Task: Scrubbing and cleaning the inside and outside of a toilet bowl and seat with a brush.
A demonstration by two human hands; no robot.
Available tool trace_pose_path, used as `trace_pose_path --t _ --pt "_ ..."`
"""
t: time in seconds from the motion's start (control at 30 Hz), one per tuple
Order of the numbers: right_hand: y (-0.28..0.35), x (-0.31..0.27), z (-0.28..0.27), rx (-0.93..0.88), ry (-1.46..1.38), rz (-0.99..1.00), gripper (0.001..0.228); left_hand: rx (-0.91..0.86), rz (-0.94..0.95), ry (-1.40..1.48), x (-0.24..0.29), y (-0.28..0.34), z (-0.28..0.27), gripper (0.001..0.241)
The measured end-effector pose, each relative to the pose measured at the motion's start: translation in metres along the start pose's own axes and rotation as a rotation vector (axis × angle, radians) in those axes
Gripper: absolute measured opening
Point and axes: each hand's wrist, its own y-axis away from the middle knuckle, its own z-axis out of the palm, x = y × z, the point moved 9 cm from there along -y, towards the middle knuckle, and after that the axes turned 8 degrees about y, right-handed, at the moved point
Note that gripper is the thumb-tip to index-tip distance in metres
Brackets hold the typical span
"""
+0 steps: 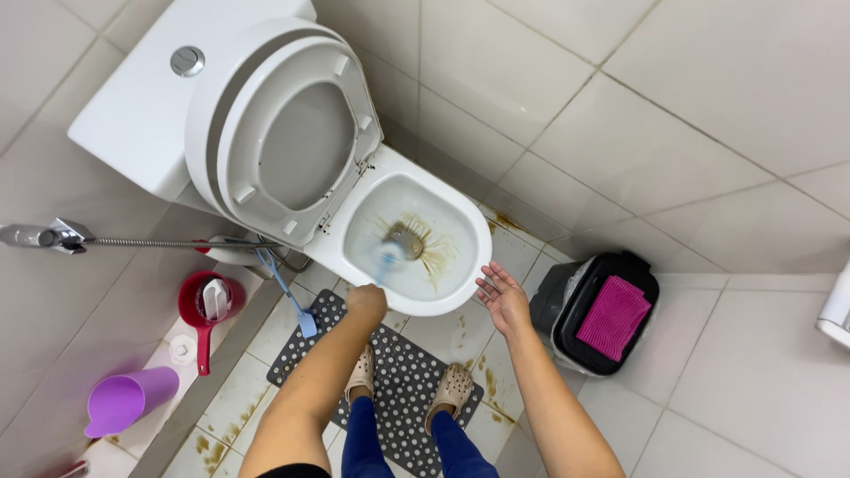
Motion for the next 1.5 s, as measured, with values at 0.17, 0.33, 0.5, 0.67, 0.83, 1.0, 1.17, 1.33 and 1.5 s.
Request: trace_pose_path --t 0.17,0.33,0.5,0.67,0.83,1.0,1.17,1.33,1.5 --pt "-0.001 0.005 -0.006 0.004 0.021 0.014 0.035 -0.020 0.079 -0.008 0.042 0.010 0.020 0.034" --pt "-0.003 0.024 -0.005 -0.005 0.019 0.023 0.035 -0.041 0.051 0.084 0.050 0.043 0.000 0.036" --pt "-0.001 0.033 -0.004 0.016 -0.002 0.028 0.036 -0.097 0.154 -0.057 0.056 -0.002 0.039 0.036" --pt "-0.003 0.046 0.013 0.048 -0.005 0.036 0.035 0.021 0.093 -0.059 0.010 -0.014 -0.009 0.032" --pt "-0.013 0.049 0.038 0.053 -0.017 0.013 0.035 -0.002 0.052 -0.227 0.007 -0.052 -0.032 0.032" --pt "-0.028 0.050 0.061 0.082 -0.014 -0.011 0.038 0.241 -0.018 -0.164 0.004 -0.123 -0.034 0.042" --pt "-0.051 0.049 0.064 0.111 -0.039 -0.032 0.037 0.063 0.149 -0.035 0.001 -0.220 0.048 0.031" --pt "-0.074 0.048 0.058 0.140 -0.023 -0.036 0.036 -0.165 0.067 0.690 -0.016 -0.214 0.078 0.019" --pt "-0.085 0.054 0.063 0.160 -0.045 -0.007 0.037 -0.333 -0.037 1.004 -0.030 -0.112 0.044 0.015"
